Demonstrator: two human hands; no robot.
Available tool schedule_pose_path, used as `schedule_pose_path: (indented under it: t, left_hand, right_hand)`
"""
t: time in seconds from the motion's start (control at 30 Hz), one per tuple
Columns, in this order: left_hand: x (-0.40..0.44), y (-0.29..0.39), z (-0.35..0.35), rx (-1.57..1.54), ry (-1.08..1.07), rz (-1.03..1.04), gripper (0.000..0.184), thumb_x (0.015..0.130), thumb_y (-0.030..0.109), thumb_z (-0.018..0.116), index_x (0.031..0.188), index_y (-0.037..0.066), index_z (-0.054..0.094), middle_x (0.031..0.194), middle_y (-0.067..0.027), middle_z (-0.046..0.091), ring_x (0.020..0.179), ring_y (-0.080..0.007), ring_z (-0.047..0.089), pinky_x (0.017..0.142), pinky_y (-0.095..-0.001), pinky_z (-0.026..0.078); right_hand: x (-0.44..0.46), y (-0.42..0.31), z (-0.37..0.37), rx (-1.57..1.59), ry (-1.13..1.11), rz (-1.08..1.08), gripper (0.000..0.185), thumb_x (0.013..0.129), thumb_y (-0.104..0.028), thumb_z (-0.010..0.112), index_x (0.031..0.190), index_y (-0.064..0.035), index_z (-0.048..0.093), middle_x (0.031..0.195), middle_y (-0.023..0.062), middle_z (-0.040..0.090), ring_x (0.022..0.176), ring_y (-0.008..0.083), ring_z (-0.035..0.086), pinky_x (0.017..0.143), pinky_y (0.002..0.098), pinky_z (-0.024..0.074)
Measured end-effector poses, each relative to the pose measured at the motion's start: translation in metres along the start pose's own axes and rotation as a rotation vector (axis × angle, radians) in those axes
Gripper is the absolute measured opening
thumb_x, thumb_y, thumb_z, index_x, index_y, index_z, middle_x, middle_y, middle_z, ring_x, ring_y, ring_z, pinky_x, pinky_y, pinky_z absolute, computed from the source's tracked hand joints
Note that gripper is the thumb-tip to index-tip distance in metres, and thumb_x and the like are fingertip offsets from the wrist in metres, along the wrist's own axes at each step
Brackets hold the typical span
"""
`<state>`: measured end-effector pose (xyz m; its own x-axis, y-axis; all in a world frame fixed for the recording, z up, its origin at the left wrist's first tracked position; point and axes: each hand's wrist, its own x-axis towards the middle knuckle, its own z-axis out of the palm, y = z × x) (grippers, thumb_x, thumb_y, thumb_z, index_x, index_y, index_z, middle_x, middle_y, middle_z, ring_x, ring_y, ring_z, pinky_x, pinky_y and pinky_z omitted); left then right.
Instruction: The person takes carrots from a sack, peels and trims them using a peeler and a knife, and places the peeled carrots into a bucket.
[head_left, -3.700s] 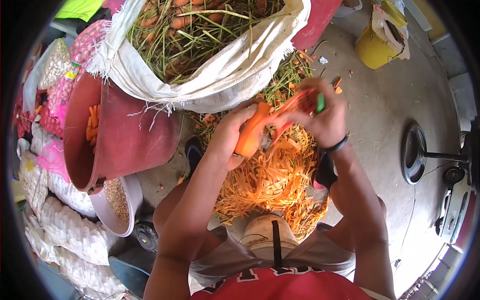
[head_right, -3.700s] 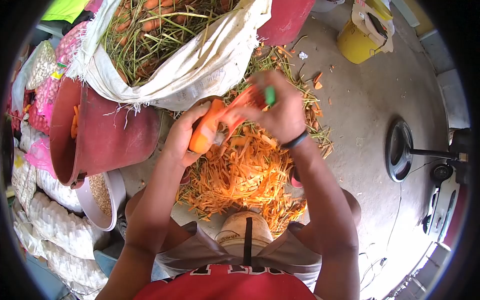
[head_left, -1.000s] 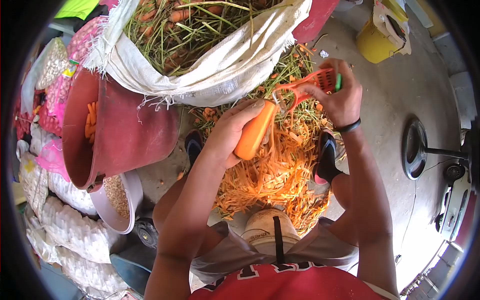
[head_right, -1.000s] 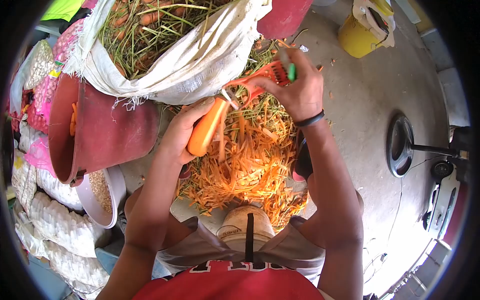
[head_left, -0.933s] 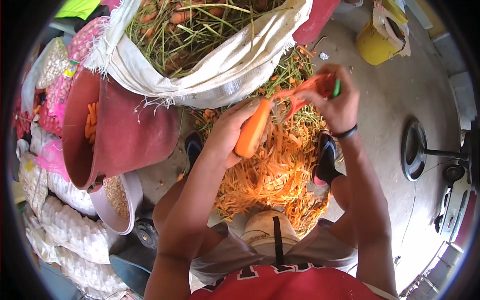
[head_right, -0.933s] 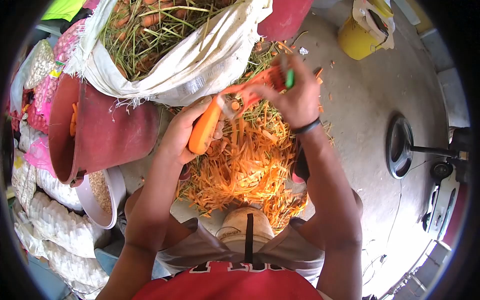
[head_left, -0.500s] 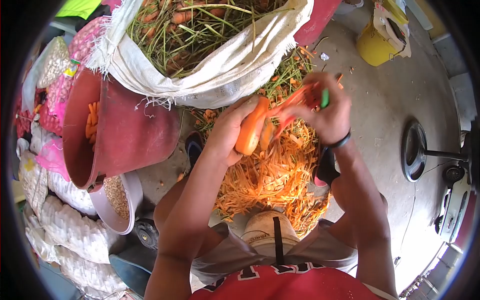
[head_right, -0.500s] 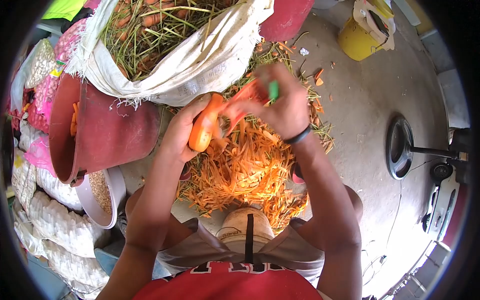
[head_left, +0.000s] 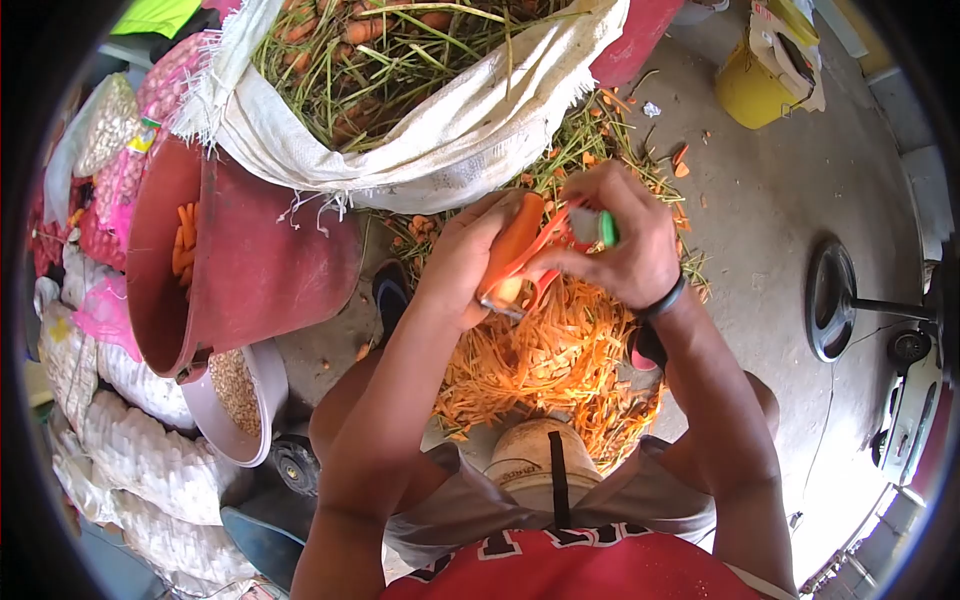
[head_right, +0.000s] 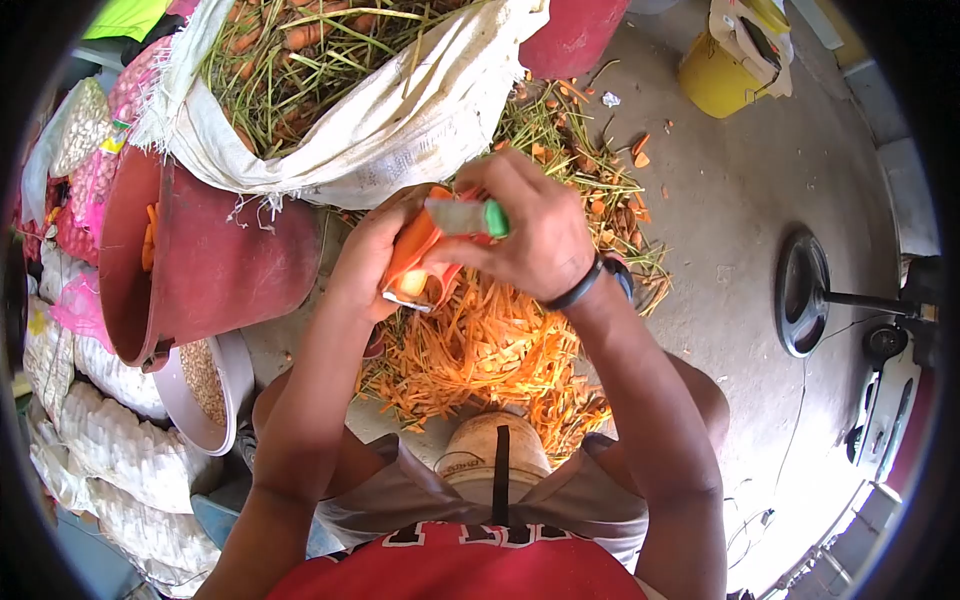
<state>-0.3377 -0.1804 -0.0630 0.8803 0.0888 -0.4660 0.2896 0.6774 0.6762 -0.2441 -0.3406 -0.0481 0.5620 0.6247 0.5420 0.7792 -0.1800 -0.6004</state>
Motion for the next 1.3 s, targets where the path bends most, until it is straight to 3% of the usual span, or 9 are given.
schedule_pose_path:
  t: [0.27, 0.37, 0.43, 0.6, 0.8, 1.03, 1.17, 1.2, 1.3]
  left_hand:
    - [-0.009, 0.002, 0.005, 0.099, 0.028, -0.038, 0.028, 0.099, 0.026, 0.054, 0.117, 0.004, 0.057, 0.092, -0.0053, 0.063, 0.072, -0.0130, 0.061, 0.060, -0.0292, 0.053]
    - [-0.002, 0.001, -0.005, 0.015, 0.026, -0.012, 0.030, 0.100, 0.029, 0.051, 0.117, 0.006, 0.058, 0.086, -0.0052, 0.064, 0.067, -0.0120, 0.061, 0.058, -0.0274, 0.052]
    - [-0.003, 0.002, 0.002, -0.012, 0.064, -0.016, 0.031, 0.101, 0.028, 0.049, 0.121, 0.005, 0.056, 0.091, -0.0055, 0.064, 0.070, -0.0121, 0.063, 0.062, -0.0283, 0.054]
    - [-0.005, -0.004, 0.008, 0.066, 0.043, -0.037, 0.032, 0.101, 0.027, 0.049, 0.121, 0.005, 0.057, 0.096, -0.0058, 0.065, 0.074, -0.0137, 0.064, 0.065, -0.0290, 0.056]
    - [-0.009, 0.004, 0.007, 0.112, 0.030, -0.002, 0.033, 0.099, 0.030, 0.052, 0.119, 0.004, 0.057, 0.086, -0.0045, 0.061, 0.070, -0.0134, 0.061, 0.070, -0.0311, 0.055]
    - [0.000, 0.000, 0.001, -0.139, 0.034, 0.140, 0.037, 0.100, 0.035, 0.050, 0.121, 0.005, 0.054, 0.087, -0.0034, 0.058, 0.073, -0.0123, 0.059, 0.077, -0.0340, 0.054]
    - [0.005, -0.005, -0.006, -0.192, 0.000, 0.137, 0.041, 0.100, 0.040, 0.049, 0.123, 0.006, 0.053, 0.087, -0.0042, 0.057, 0.072, -0.0127, 0.058, 0.069, -0.0319, 0.053]
    - [0.008, -0.005, -0.008, -0.213, 0.006, 0.133, 0.042, 0.100, 0.041, 0.049, 0.123, 0.006, 0.053, 0.087, -0.0045, 0.057, 0.072, -0.0130, 0.057, 0.067, -0.0315, 0.052]
    - [0.011, -0.007, -0.006, -0.205, 0.142, 0.157, 0.042, 0.100, 0.043, 0.050, 0.120, 0.006, 0.054, 0.089, -0.0046, 0.057, 0.074, -0.0143, 0.058, 0.062, -0.0310, 0.049]
  right_hand:
    - [0.007, 0.053, -0.030, -0.182, 0.270, 0.270, 0.064, 0.056, -0.044, 0.091, 0.095, -0.0029, 0.061, 0.076, 0.0080, 0.065, 0.066, 0.0204, 0.066, 0.063, 0.0333, 0.0551]
    - [0.004, 0.020, -0.019, 0.058, 0.108, 0.229, 0.062, 0.056, -0.041, 0.092, 0.094, -0.0036, 0.060, 0.074, 0.0068, 0.063, 0.067, 0.0188, 0.066, 0.060, 0.0321, 0.0541]
    - [0.001, 0.005, -0.001, 0.043, 0.066, -0.061, 0.061, 0.056, -0.041, 0.091, 0.095, -0.0046, 0.061, 0.082, 0.0082, 0.064, 0.070, 0.0228, 0.066, 0.063, 0.0338, 0.0545]
    - [0.003, 0.027, -0.010, -0.144, 0.104, -0.073, 0.061, 0.058, -0.043, 0.089, 0.097, -0.0047, 0.062, 0.088, 0.0109, 0.065, 0.076, 0.0258, 0.067, 0.067, 0.0371, 0.0550]
    - [0.007, 0.068, -0.031, -0.232, 0.272, 0.456, 0.062, 0.059, -0.045, 0.090, 0.096, -0.0027, 0.063, 0.081, 0.0113, 0.068, 0.068, 0.0268, 0.066, 0.066, 0.0355, 0.0542]
    - [-0.011, 0.058, 0.007, -0.109, -0.287, 0.627, 0.065, 0.070, -0.057, 0.079, 0.100, -0.0023, 0.062, 0.079, 0.0149, 0.068, 0.074, 0.0287, 0.068, 0.070, 0.0385, 0.0534]
    - [-0.028, 0.051, 0.022, -0.149, -0.392, 0.540, 0.052, 0.083, -0.048, 0.071, 0.104, -0.0013, 0.058, 0.094, 0.0223, 0.066, 0.090, 0.0381, 0.064, 0.080, 0.0429, 0.0501]
    - [-0.030, 0.049, 0.020, -0.138, -0.395, 0.532, 0.037, 0.091, -0.034, 0.063, 0.106, -0.0010, 0.055, 0.098, 0.0265, 0.063, 0.096, 0.0406, 0.061, 0.082, 0.0445, 0.0477]
    - [-0.023, 0.045, 0.014, 0.003, -0.316, 0.430, 0.025, 0.095, -0.022, 0.057, 0.106, -0.0003, 0.054, 0.090, 0.0273, 0.062, 0.088, 0.0393, 0.063, 0.077, 0.0453, 0.0481]
